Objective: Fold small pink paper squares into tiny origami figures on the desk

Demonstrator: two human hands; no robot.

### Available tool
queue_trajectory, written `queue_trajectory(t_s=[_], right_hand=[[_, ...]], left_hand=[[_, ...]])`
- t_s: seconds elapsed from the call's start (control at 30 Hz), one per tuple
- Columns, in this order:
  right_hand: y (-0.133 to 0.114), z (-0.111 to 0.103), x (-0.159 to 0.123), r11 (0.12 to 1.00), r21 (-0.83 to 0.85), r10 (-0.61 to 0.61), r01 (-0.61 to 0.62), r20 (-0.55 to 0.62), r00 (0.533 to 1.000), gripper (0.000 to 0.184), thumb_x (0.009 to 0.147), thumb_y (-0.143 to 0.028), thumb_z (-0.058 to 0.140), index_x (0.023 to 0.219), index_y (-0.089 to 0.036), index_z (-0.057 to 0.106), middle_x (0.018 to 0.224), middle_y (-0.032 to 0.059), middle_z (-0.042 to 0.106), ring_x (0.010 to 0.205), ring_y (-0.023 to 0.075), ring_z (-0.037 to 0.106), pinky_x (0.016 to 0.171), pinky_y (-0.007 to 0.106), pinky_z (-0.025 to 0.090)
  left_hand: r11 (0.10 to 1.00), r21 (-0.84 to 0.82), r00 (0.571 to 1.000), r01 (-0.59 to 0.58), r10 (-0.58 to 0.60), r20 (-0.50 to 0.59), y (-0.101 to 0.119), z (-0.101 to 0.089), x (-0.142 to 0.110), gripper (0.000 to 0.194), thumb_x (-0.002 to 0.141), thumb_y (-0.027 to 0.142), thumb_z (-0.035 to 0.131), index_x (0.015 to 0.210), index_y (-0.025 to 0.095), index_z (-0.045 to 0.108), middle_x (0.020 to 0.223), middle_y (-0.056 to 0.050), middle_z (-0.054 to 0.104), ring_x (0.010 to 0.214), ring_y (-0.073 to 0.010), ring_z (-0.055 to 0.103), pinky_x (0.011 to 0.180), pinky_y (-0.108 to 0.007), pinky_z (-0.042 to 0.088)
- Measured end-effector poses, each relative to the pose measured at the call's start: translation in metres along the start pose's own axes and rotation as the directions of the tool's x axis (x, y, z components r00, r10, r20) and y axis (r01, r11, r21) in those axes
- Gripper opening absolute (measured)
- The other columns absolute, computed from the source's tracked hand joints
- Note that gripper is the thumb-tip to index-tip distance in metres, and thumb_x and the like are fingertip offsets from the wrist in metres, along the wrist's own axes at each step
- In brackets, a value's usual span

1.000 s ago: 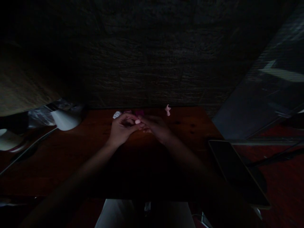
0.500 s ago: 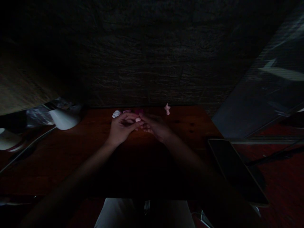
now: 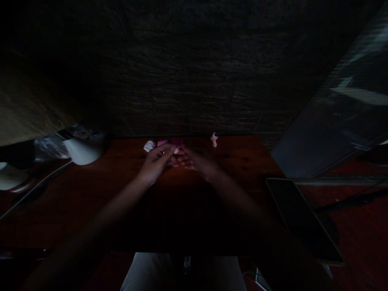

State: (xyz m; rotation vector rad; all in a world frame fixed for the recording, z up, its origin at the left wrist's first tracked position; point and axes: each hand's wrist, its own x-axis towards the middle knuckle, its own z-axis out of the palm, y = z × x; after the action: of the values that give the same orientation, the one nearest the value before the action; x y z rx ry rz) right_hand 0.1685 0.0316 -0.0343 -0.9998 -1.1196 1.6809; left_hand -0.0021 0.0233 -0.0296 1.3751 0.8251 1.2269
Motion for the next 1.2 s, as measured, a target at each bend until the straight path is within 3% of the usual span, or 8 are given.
queue_trajectory(t_s=[0.13,0.3,0.47,0.57,0.77,0.83,0.97,1.2], right_hand=[[-0.0023,0.0013,-0.002,0.988,-0.098,-0.128,0.12,-0.08,0.989,0.047,0.083,-0.067,0.076,0.075,-0.02,0.074,0.077,0.0056,0.076,0.065,0.0149,0.066,0.062,0.028,0.051],[-0.0013,0.0022,-0.0015,0.977,-0.155,-0.166,0.148,-0.11,0.98,0.047,0.088,-0.067,0.07,0.084,-0.021,0.079,0.077,0.0074,0.075,0.065,0.0163,0.067,0.061,0.031,0.052],[-0.0007,0.0018,-0.0014,0.978,-0.139,-0.173,0.157,-0.114,0.978,0.048,0.083,-0.069,0.074,0.079,-0.021,0.076,0.077,0.0068,0.076,0.063,0.0152,0.066,0.06,0.029,0.053],[-0.0013,0.0026,-0.0023,0.976,-0.137,-0.183,0.168,-0.105,0.977,0.051,0.078,-0.073,0.077,0.078,-0.022,0.075,0.078,0.0068,0.077,0.065,0.0155,0.067,0.06,0.029,0.053],[-0.0014,0.0041,-0.0032,0.975,-0.143,-0.18,0.168,-0.077,0.981,0.05,0.08,-0.071,0.077,0.082,-0.021,0.078,0.079,0.0075,0.077,0.068,0.0167,0.069,0.06,0.029,0.054],[-0.001,0.0036,-0.0026,0.975,-0.144,-0.184,0.171,-0.084,0.979,0.049,0.078,-0.07,0.079,0.081,-0.021,0.077,0.078,0.0072,0.077,0.067,0.0167,0.069,0.059,0.029,0.054],[-0.0002,0.0029,-0.0016,0.969,-0.15,-0.21,0.195,-0.093,0.973,0.05,0.077,-0.071,0.078,0.079,-0.021,0.075,0.079,0.0068,0.078,0.066,0.0164,0.068,0.059,0.029,0.054],[-0.0015,0.004,-0.0035,0.922,-0.237,-0.332,0.305,-0.084,0.939,0.041,0.08,-0.064,0.077,0.085,-0.023,0.076,0.084,0.0045,0.077,0.07,0.017,0.068,0.063,0.03,0.053]], left_hand=[[0.951,-0.226,0.978,0.21,-0.205,0.045,0.0,-0.001,0.0006,0.041,0.065,0.034,0.097,0.096,0.018,0.077,0.09,-0.003,0.079,0.072,-0.0114,0.07,0.067,-0.022,0.056],[0.859,-0.383,0.939,0.339,-0.332,0.086,0.0027,-0.0032,0.0038,0.025,0.085,0.039,0.083,0.086,0.016,0.075,0.073,0.0,0.07,0.063,-0.0091,0.065,0.063,-0.021,0.056],[0.849,-0.409,0.94,0.333,-0.334,0.073,0.0038,-0.0048,0.0027,0.017,0.081,0.024,0.087,0.093,0.017,0.077,0.087,-0.002,0.076,0.073,-0.0097,0.07,0.067,-0.02,0.057],[0.862,-0.398,0.947,0.314,-0.317,0.061,0.0026,-0.0053,0.0019,0.026,0.073,0.013,0.09,0.096,0.018,0.079,0.093,-0.003,0.079,0.078,-0.0105,0.072,0.074,-0.021,0.059],[0.827,-0.435,0.925,0.355,-0.38,0.033,-0.0001,-0.0069,0.0052,0.022,0.085,0.035,0.084,0.08,0.016,0.074,0.076,-0.002,0.074,0.066,-0.0097,0.069,0.067,-0.022,0.059],[0.838,-0.432,0.932,0.334,-0.362,0.017,0.0011,-0.0058,0.004,0.012,0.082,0.023,0.086,0.086,0.016,0.076,0.086,-0.004,0.078,0.076,-0.0114,0.073,0.075,-0.023,0.06],[0.855,-0.424,0.946,0.298,-0.324,0.011,0.0037,-0.0032,0.0006,0.021,0.074,0.005,0.086,0.089,0.016,0.076,0.09,-0.004,0.08,0.085,-0.0124,0.076,0.086,-0.024,0.06],[0.789,-0.437,0.878,0.432,-0.478,0.004,0.0002,-0.0034,0.0057,0.027,0.084,0.037,0.086,0.076,0.016,0.07,0.069,-0.001,0.072,0.063,-0.0102,0.068,0.066,-0.022,0.059]])
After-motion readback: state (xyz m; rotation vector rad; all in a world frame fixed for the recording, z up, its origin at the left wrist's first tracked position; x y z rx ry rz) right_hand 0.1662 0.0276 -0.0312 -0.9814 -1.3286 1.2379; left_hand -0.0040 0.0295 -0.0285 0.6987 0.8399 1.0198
